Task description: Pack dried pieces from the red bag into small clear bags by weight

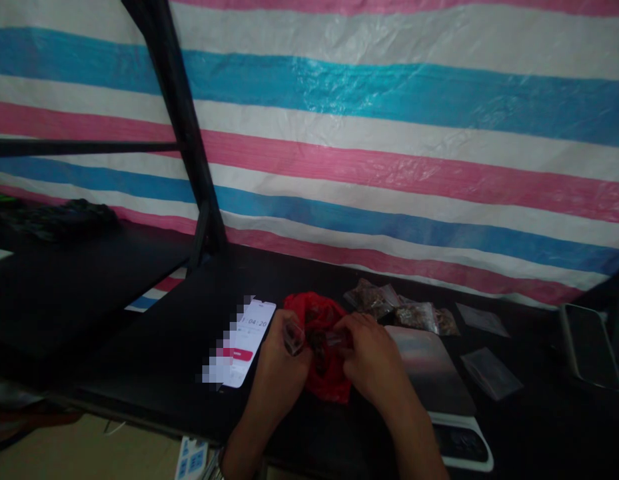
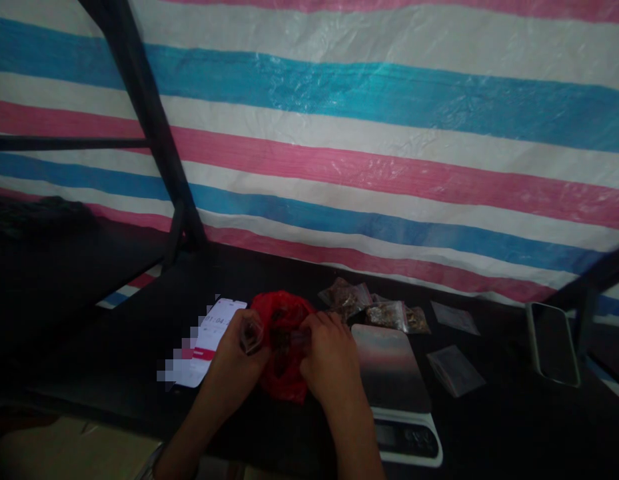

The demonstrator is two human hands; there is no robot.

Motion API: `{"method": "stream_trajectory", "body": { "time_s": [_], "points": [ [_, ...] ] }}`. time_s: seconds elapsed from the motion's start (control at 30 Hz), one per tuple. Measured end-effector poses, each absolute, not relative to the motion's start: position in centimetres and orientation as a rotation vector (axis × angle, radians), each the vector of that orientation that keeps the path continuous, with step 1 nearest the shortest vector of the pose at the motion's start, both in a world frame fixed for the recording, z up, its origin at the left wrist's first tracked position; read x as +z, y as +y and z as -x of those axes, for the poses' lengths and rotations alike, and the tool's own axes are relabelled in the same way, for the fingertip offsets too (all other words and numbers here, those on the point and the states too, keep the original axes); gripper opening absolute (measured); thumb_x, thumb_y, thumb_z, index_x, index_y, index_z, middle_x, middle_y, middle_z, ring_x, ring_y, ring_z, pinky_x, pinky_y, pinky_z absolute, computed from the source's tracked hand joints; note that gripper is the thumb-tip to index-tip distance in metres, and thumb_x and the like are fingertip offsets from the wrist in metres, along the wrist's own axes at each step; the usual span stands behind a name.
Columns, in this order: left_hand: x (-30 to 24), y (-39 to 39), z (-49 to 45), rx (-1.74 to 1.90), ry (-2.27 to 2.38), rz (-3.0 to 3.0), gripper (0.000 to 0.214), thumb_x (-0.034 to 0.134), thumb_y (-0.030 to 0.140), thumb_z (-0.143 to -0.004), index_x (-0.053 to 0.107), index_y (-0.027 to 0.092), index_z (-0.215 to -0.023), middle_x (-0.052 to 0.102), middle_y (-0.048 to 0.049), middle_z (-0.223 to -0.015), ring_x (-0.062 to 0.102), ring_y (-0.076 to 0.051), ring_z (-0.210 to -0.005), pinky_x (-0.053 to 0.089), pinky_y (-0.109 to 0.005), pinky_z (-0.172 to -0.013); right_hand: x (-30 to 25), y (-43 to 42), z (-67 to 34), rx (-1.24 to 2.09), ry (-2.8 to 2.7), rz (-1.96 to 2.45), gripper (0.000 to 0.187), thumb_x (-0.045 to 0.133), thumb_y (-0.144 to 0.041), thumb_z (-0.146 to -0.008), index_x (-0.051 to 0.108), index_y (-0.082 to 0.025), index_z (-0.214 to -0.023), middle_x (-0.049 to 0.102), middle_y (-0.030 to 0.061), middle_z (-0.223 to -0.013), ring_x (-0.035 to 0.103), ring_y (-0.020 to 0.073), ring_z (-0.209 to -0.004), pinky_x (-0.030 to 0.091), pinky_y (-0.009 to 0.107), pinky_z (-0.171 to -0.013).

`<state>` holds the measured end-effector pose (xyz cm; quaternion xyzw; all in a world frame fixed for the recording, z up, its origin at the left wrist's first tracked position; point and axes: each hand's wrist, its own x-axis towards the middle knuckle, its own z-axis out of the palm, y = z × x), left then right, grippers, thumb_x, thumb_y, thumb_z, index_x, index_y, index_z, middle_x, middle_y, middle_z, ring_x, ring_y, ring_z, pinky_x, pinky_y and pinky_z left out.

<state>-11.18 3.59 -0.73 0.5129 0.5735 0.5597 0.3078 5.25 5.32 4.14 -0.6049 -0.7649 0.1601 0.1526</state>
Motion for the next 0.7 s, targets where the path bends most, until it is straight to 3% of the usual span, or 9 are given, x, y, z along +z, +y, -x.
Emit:
{"method": "stream_trajectory", "body": {
  "time_s": [0.4, 0.6, 0.7],
  "points": [
    [0.8, 3.3, 10.6, 1.561, 1.318, -1.179, 0.024, 0.058, 0.016, -0.064, 0.054, 0.024, -0.086, 0.055, 0.0048, -0.077, 0.055, -0.016, -0.071, 0.046, -0.027, -0.066, 4.7, 4.3, -4.7, 0.438, -2.065, 1.929, 0.03, 0.063, -0.004, -0.077, 0.068, -0.019, -0.102, 0.076, 0.0129, -0.107, 0.069, 0.0322, -0.109, 0.047, 0.041, -0.091],
    [0.6, 3.3, 10.7, 1.616, 1.342, -1.128, 0.026, 0.059, 0.016, -0.064, 0.054, 0.025, -0.089, 0.053, 0.0052, -0.079, 0.051, -0.014, -0.07, 0.041, -0.025, -0.064, 4.3, 4.4, -5.5, 0.269, -2.05, 2.014, 0.045, 0.06, -0.002, -0.075, 0.067, -0.016, -0.116, 0.074, 0.0183, -0.119, 0.067, 0.0364, -0.118, 0.048, 0.045, -0.094],
    [0.6, 3.4, 10.6, 1.597, 1.328, -1.176, 0.024, 0.058, 0.016, -0.064, 0.054, 0.024, -0.085, 0.051, 0.0057, -0.075, 0.051, -0.014, -0.068, 0.041, -0.024, -0.063, 3.5, 4.7, -5.7, 0.261, -2.082, 1.926, 0.048, 0.057, 0.001, -0.075, 0.067, -0.019, -0.118, 0.073, 0.0159, -0.127, 0.066, 0.0344, -0.121, 0.048, 0.044, -0.095]
  ]
}}
